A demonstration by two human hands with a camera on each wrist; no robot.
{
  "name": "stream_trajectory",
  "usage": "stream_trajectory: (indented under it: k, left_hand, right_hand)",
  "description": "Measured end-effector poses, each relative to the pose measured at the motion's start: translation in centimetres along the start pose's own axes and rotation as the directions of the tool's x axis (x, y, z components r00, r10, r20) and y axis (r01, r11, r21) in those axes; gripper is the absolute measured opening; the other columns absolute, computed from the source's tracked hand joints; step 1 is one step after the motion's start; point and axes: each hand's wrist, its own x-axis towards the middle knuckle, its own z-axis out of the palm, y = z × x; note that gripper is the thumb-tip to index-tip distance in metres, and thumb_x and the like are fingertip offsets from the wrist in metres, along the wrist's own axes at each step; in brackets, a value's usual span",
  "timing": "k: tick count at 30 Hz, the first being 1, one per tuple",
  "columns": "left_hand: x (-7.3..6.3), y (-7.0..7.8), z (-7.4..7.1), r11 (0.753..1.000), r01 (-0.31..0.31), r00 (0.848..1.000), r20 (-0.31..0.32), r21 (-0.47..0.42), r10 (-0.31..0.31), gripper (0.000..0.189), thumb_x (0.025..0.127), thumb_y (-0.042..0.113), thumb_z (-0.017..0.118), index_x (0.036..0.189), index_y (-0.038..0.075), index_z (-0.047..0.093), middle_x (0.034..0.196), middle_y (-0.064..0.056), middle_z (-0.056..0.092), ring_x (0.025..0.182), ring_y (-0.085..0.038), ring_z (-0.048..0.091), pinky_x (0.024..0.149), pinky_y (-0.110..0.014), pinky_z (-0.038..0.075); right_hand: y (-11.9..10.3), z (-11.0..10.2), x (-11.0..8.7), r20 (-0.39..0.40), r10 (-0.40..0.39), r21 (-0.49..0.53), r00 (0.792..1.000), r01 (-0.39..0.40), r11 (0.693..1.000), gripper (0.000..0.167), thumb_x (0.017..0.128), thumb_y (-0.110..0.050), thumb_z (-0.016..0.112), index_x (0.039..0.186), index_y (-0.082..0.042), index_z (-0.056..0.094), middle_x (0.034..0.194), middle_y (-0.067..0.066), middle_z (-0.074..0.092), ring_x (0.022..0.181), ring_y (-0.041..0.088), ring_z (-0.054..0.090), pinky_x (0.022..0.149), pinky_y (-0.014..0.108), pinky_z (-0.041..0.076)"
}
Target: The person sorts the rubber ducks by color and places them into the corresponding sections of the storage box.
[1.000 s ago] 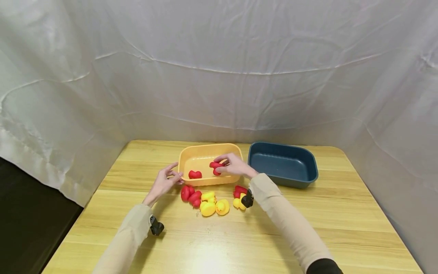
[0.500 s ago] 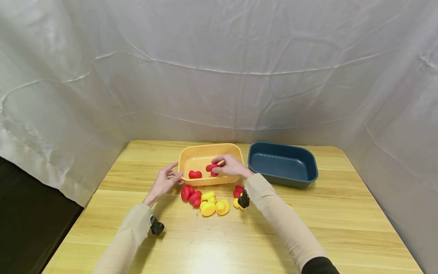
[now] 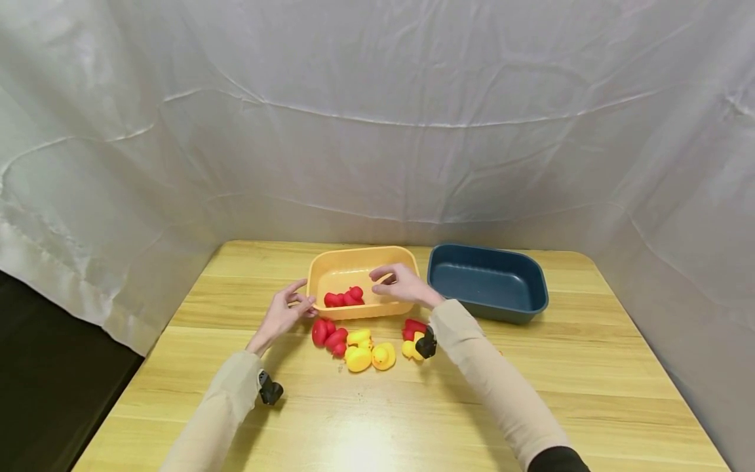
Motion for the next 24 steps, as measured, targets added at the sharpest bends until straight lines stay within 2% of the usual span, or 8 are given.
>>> stream_trajectory:
  k: [6, 11, 15, 20, 24]
  left_hand:
    - [-0.1, 0.1, 0.1, 1.0, -0.005, 1.0, 0.001, 0.004, 0.005, 0.063, 0.1, 0.006, 0.06, 0.153, -0.01, 0.029, 0.099, -0.029, 0.069, 0.081, -0.024, 0.076, 0.086, -0.047, 0.062]
    - [-0.2, 0.2, 0.1, 1.0, -0.002, 1.0, -0.004, 0.013, 0.002, 0.062, 0.101, 0.007, 0.06, 0.152, -0.01, 0.03, 0.098, -0.028, 0.07, 0.081, -0.024, 0.076, 0.086, -0.046, 0.062]
    - [-0.2, 0.2, 0.2, 1.0, -0.011, 1.0, -0.002, 0.008, 0.011, 0.062, 0.1, 0.005, 0.06, 0.152, -0.01, 0.03, 0.098, -0.029, 0.069, 0.079, -0.021, 0.076, 0.085, -0.046, 0.063]
    - [-0.2, 0.1, 0.2, 1.0, -0.017, 1.0, -0.002, 0.003, 0.017, 0.061, 0.1, 0.005, 0.059, 0.152, -0.011, 0.03, 0.101, -0.035, 0.067, 0.079, -0.021, 0.076, 0.084, -0.046, 0.063]
    - [-0.1, 0.0, 0.2, 1.0, -0.011, 1.0, -0.003, 0.004, 0.011, 0.061, 0.1, 0.005, 0.06, 0.152, -0.01, 0.03, 0.102, -0.035, 0.067, 0.079, -0.022, 0.076, 0.083, -0.042, 0.064]
  right_hand:
    - [0.2, -0.6, -1.8, -0.013, -0.027, 0.058, 1.0, 0.028, 0.998, 0.039, 0.096, -0.009, 0.065, 0.131, 0.008, 0.06, 0.132, 0.029, 0.062, 0.11, 0.037, 0.066, 0.096, 0.042, 0.06]
    - [1.2, -1.3, -3.8, -0.049, -0.075, 0.036, 0.996, 0.077, 0.996, 0.036, 0.096, -0.009, 0.066, 0.128, 0.008, 0.062, 0.128, 0.029, 0.064, 0.108, 0.035, 0.068, 0.097, 0.042, 0.059]
    - [2.1, -1.7, -5.4, -0.076, -0.1, 0.049, 0.992, 0.104, 0.993, 0.034, 0.096, -0.009, 0.066, 0.126, 0.007, 0.064, 0.125, 0.03, 0.065, 0.106, 0.034, 0.07, 0.093, 0.032, 0.06]
    - [2.8, -2.4, -7.2, -0.12, -0.106, 0.111, 0.987, 0.119, 0.987, 0.032, 0.097, -0.008, 0.066, 0.126, 0.004, 0.064, 0.123, 0.031, 0.065, 0.105, 0.033, 0.068, 0.09, 0.018, 0.057]
    - [3.3, -3.1, -8.4, -0.137, -0.097, 0.139, 0.986, 0.116, 0.983, 0.033, 0.096, -0.007, 0.067, 0.126, 0.005, 0.064, 0.122, 0.031, 0.066, 0.104, 0.028, 0.067, 0.088, 0.014, 0.055]
